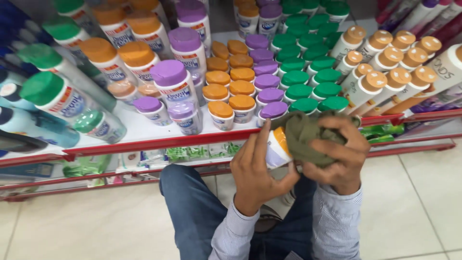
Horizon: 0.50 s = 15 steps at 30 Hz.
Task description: Cleaning powder containers and arranging them on a shelf in a store.
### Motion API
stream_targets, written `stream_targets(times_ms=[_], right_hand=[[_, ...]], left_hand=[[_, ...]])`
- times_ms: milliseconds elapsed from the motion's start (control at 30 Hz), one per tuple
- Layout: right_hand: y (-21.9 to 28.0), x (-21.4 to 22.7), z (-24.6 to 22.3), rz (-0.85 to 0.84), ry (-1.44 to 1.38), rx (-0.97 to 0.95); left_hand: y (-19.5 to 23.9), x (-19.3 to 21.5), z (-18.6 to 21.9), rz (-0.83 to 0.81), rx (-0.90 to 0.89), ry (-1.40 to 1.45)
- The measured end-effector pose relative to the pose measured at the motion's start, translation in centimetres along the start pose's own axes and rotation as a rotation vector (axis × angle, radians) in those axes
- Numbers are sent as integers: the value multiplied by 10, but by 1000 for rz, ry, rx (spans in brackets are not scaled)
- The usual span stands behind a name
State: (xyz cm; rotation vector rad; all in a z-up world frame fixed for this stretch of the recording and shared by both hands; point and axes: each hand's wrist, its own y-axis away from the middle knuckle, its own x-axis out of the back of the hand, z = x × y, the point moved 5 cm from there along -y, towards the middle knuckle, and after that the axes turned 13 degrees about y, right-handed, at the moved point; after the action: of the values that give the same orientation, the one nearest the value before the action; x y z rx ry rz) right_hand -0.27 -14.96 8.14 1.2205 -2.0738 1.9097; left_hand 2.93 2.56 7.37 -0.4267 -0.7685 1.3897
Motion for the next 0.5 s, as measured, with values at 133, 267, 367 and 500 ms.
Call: stream_targets(times_ms=[133,267,367,500], right_hand=[[32,-12,20,214,-216,-180],[70,-30,49,348,-388,-328],[66,-33,42,569,-664,-412],[89,-42,52,717,-796,-436]], left_hand=[[0,3,2,-30,-4,114],[0,0,-19,66,267,592],[-32,9,-11,57,147,467],[-92,18,7,43,-115,40]])
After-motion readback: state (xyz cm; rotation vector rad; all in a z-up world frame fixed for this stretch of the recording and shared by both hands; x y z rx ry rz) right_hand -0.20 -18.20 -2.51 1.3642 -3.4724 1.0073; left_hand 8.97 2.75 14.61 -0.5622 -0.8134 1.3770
